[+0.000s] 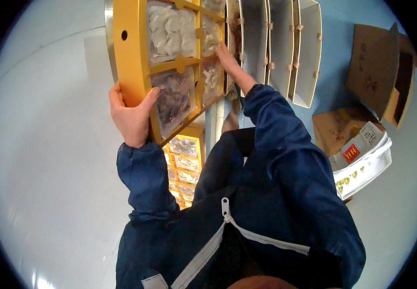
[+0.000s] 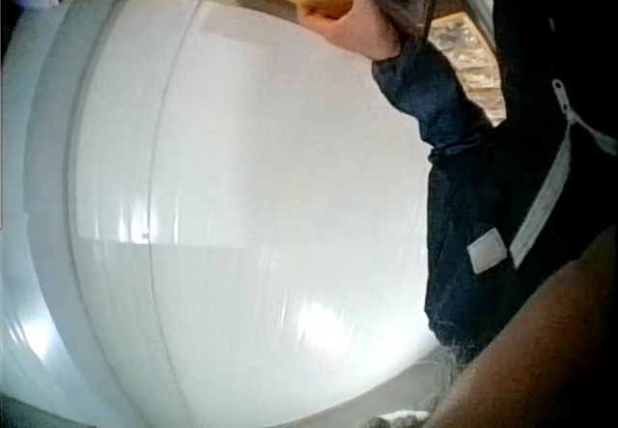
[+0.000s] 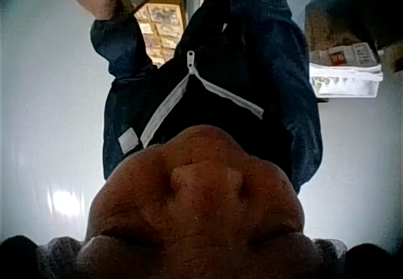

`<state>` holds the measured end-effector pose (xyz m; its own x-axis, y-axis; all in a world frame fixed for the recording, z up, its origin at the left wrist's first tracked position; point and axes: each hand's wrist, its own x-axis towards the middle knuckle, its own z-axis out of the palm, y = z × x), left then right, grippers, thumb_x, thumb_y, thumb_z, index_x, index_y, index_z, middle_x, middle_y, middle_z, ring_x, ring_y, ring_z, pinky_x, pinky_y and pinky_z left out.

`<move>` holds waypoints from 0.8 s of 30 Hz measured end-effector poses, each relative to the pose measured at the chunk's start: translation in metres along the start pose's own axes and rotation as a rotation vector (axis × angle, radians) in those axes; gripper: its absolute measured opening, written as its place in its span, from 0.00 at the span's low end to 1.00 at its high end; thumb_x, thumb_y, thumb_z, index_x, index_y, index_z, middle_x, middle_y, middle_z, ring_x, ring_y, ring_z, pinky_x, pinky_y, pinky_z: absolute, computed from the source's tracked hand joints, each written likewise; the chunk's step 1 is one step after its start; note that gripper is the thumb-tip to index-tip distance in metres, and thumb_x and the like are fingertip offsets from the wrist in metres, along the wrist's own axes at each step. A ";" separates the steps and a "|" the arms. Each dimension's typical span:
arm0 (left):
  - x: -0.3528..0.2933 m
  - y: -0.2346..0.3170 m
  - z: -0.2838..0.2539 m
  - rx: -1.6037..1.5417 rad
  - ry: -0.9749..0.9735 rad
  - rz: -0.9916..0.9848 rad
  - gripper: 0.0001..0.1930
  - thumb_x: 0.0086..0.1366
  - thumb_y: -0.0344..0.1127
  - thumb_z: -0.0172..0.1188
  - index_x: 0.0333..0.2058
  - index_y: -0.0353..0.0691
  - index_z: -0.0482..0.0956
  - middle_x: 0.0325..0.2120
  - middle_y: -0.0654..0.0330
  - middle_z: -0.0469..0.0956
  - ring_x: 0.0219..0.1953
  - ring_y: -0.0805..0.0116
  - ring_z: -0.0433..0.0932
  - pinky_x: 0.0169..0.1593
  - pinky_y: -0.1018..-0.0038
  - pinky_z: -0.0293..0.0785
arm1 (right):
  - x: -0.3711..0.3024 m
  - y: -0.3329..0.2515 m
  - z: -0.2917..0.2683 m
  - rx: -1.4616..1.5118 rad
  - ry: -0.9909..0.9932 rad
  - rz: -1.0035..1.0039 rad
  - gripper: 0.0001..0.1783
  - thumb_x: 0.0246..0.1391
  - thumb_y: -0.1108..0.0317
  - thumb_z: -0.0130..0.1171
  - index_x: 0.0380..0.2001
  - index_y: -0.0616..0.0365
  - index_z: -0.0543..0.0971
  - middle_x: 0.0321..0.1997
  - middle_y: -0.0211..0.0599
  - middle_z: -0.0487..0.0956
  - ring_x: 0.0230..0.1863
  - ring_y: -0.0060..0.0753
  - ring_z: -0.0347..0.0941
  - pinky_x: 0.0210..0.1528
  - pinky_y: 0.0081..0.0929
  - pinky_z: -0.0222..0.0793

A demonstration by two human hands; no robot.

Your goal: The person assembles flat-packed cardboard boxes by folding and interlocking the flaps. After assembling several boxes, the person places a pre-filled compartmentalized tray into one of the boxes and closes the lid.

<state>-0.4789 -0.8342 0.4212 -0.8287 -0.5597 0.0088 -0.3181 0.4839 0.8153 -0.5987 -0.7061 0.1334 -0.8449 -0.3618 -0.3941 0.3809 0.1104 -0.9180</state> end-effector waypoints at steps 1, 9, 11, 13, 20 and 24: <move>0.001 0.001 0.000 0.034 0.010 0.020 0.31 0.43 0.32 0.71 0.45 0.31 0.66 0.38 0.54 0.73 0.39 0.68 0.73 0.45 0.75 0.70 | -0.002 -0.006 0.000 0.061 -0.019 -0.032 0.38 0.58 0.49 0.38 0.64 0.61 0.44 0.60 0.60 0.60 0.60 0.57 0.58 0.60 0.39 0.53; 0.005 0.012 0.010 0.077 0.016 -0.005 0.33 0.42 0.35 0.72 0.46 0.32 0.65 0.38 0.53 0.73 0.39 0.67 0.73 0.44 0.74 0.71 | 0.009 -0.013 -0.005 -0.028 -0.098 0.077 0.45 0.55 0.43 0.42 0.64 0.63 0.42 0.66 0.54 0.53 0.65 0.50 0.51 0.63 0.33 0.48; 0.002 0.014 0.015 0.132 0.008 -0.030 0.34 0.41 0.35 0.72 0.46 0.32 0.65 0.38 0.53 0.73 0.39 0.66 0.74 0.44 0.74 0.71 | 0.013 -0.012 -0.002 -0.030 -0.089 0.128 0.46 0.55 0.42 0.42 0.64 0.63 0.42 0.65 0.55 0.53 0.65 0.51 0.51 0.63 0.33 0.48; -0.004 0.014 0.020 0.182 0.013 0.003 0.34 0.41 0.35 0.72 0.46 0.33 0.64 0.39 0.53 0.73 0.39 0.66 0.74 0.44 0.74 0.71 | 0.015 -0.005 -0.001 -0.026 -0.081 0.086 0.45 0.55 0.42 0.41 0.64 0.63 0.43 0.65 0.55 0.53 0.65 0.51 0.52 0.63 0.33 0.49; 0.014 0.014 0.020 0.094 -0.014 -0.054 0.33 0.42 0.35 0.72 0.46 0.33 0.65 0.38 0.52 0.73 0.39 0.65 0.74 0.45 0.74 0.71 | 0.028 -0.002 -0.005 -0.022 -0.066 0.067 0.43 0.56 0.43 0.39 0.64 0.62 0.42 0.66 0.52 0.53 0.65 0.48 0.51 0.63 0.32 0.47; 0.022 0.017 0.017 0.057 -0.025 -0.076 0.32 0.42 0.33 0.71 0.45 0.32 0.65 0.37 0.54 0.74 0.39 0.67 0.74 0.44 0.75 0.70 | 0.024 -0.023 -0.016 -0.049 -0.062 0.088 0.43 0.57 0.43 0.39 0.65 0.61 0.41 0.66 0.51 0.53 0.65 0.47 0.51 0.63 0.31 0.47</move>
<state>-0.5106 -0.8270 0.4258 -0.8122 -0.5796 -0.0663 -0.4054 0.4790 0.7786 -0.6343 -0.7025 0.1443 -0.7836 -0.4048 -0.4713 0.4327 0.1888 -0.8815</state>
